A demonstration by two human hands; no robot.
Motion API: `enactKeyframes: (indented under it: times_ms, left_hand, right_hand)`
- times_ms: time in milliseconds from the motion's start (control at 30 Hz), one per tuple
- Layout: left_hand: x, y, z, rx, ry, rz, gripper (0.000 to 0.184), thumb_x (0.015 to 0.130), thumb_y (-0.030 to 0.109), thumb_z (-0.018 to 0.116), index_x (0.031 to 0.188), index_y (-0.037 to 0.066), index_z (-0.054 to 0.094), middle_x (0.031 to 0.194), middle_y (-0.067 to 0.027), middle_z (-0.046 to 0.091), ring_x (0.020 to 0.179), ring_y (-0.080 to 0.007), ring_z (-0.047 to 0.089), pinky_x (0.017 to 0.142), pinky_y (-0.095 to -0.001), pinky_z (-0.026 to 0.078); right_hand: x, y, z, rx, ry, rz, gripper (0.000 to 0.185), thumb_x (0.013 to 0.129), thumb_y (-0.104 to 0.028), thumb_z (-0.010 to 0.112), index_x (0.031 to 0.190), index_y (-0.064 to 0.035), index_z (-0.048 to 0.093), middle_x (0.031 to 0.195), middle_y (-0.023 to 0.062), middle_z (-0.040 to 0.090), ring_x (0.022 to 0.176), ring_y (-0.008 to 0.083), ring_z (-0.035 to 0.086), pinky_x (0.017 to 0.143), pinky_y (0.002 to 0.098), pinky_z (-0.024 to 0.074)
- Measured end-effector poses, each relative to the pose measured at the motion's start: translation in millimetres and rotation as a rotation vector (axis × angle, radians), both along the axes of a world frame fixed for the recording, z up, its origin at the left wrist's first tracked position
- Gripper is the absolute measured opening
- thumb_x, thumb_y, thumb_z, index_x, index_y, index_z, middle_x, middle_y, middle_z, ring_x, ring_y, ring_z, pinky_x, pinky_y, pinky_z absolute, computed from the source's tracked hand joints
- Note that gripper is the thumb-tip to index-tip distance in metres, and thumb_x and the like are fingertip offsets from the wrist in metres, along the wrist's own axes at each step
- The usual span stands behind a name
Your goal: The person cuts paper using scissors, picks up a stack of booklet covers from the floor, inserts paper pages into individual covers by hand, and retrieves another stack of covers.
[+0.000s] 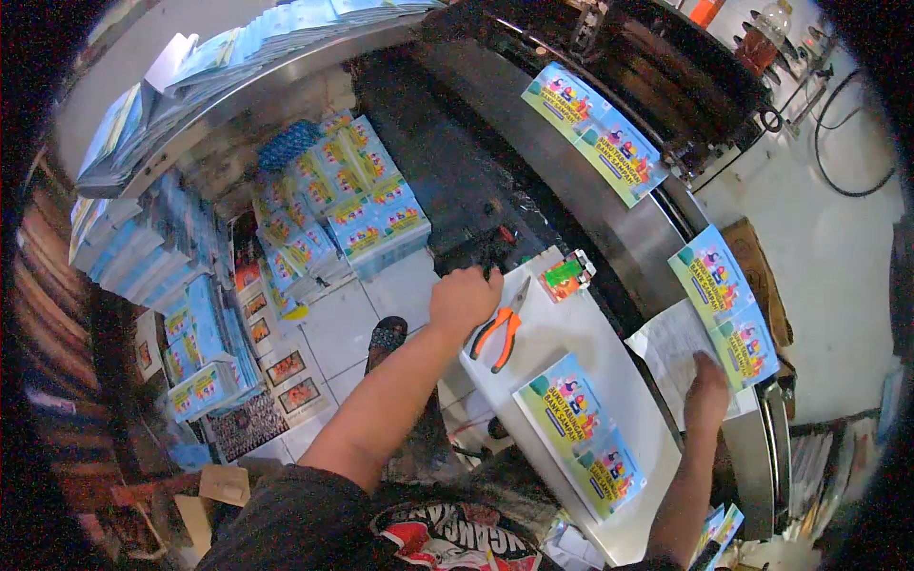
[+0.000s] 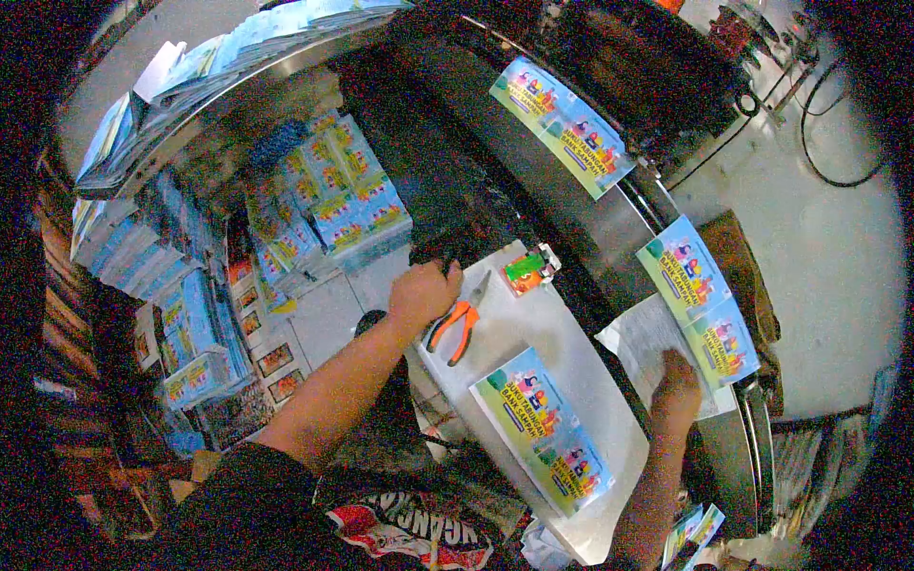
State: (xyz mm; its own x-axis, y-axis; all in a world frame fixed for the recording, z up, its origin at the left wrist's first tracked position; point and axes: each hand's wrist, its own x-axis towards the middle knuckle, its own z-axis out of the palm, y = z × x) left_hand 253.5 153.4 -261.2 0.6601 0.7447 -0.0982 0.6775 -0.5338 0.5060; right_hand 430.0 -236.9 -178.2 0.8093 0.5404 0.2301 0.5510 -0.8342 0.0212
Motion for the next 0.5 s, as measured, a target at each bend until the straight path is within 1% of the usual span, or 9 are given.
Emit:
enactKeyframes:
  times_ms: [33,100,167,233,267,333,467,500]
  left_hand:
    - [1,0,0,0.0,-0.008,0.008,0.057,0.096,0.049,0.042,0.093,-0.001,0.07,0.091,-0.0274,0.069,0.088,-0.0431,0.068,0.08,-0.0545,0.054]
    - [2,1,1,-0.026,-0.007,0.007,0.057,0.096,0.049,0.042,0.093,-0.001,0.07,0.092,-0.0277,0.069,0.088,-0.0431,0.068,0.081,-0.0543,0.054]
    - [1,1,-1,-0.052,-0.006,0.009,0.057,0.096,0.048,0.042,0.092,-0.001,0.07,0.092,-0.028,0.069,0.089,-0.0432,0.068,0.081,-0.0542,0.054]
    - [2,0,-8,0.065,-0.049,0.015,0.054,0.095,0.044,0.042,0.085,0.0,0.072,0.081,-0.025,0.07,0.077,-0.0406,0.07,0.075,-0.0507,0.056]
    - [3,0,-12,0.066,-0.048,0.012,0.054,0.095,0.044,0.042,0.085,0.0,0.072,0.081,-0.025,0.07,0.077,-0.0406,0.07,0.075,-0.0507,0.056]
    - [3,-1,-12,0.117,-0.074,0.015,0.055,0.095,0.044,0.042,0.082,0.0,0.073,0.078,-0.0246,0.07,0.074,-0.0413,0.07,0.073,-0.0505,0.057]
    - [0,-3,-2,0.058,-0.011,0.006,0.054,0.095,0.044,0.041,0.086,0.0,0.073,0.083,-0.0251,0.07,0.079,-0.0409,0.07,0.076,-0.0505,0.056]
    - [1,-2,-1,0.043,-0.014,0.013,0.055,0.095,0.044,0.041,0.087,0.001,0.073,0.086,-0.0251,0.07,0.082,-0.0406,0.07,0.078,-0.0503,0.056]
  right_hand:
    - [-16,-5,-5,-0.003,0.007,0.085,0.032,0.09,-0.008,0.053,0.121,-0.0066,0.062,0.118,0.0179,0.066,0.108,0.0388,0.063,0.095,0.0439,0.05]
    - [-76,4,6,0.171,0.122,0.155,0.032,0.082,-0.009,0.069,0.113,-0.0032,0.063,0.104,0.0194,0.067,0.094,0.0396,0.064,0.084,0.0452,0.0513]
    - [-122,0,7,0.085,0.344,0.136,0.041,0.075,-0.017,0.079,0.11,-0.0033,0.063,0.106,0.017,0.064,0.095,0.0368,0.062,0.085,0.0444,0.0513]
    - [-162,7,11,0.012,0.458,0.151,0.049,0.07,-0.025,0.083,0.109,-0.0026,0.062,0.11,0.0156,0.06,0.102,0.0344,0.059,0.088,0.0434,0.0505]
    - [-172,4,4,0.013,0.458,0.148,0.049,0.07,-0.025,0.083,0.109,-0.0026,0.062,0.11,0.0156,0.06,0.102,0.0344,0.059,0.088,0.0434,0.0505]
    - [-183,0,-11,-0.052,0.408,0.209,0.058,0.067,-0.03,0.085,0.112,-0.0017,0.062,0.116,0.0162,0.058,0.108,0.0342,0.056,0.091,0.0435,0.0493]
    - [-183,-7,-18,-0.061,0.46,0.151,0.065,0.065,-0.033,0.086,0.115,0.0,0.062,0.118,0.0164,0.058,0.11,0.0354,0.056,0.094,0.0434,0.0484]
    - [-183,-8,-17,-0.038,0.427,0.191,0.062,0.066,-0.029,0.084,0.116,-0.0006,0.061,0.114,0.0162,0.06,0.105,0.036,0.058,0.092,0.0435,0.0496]
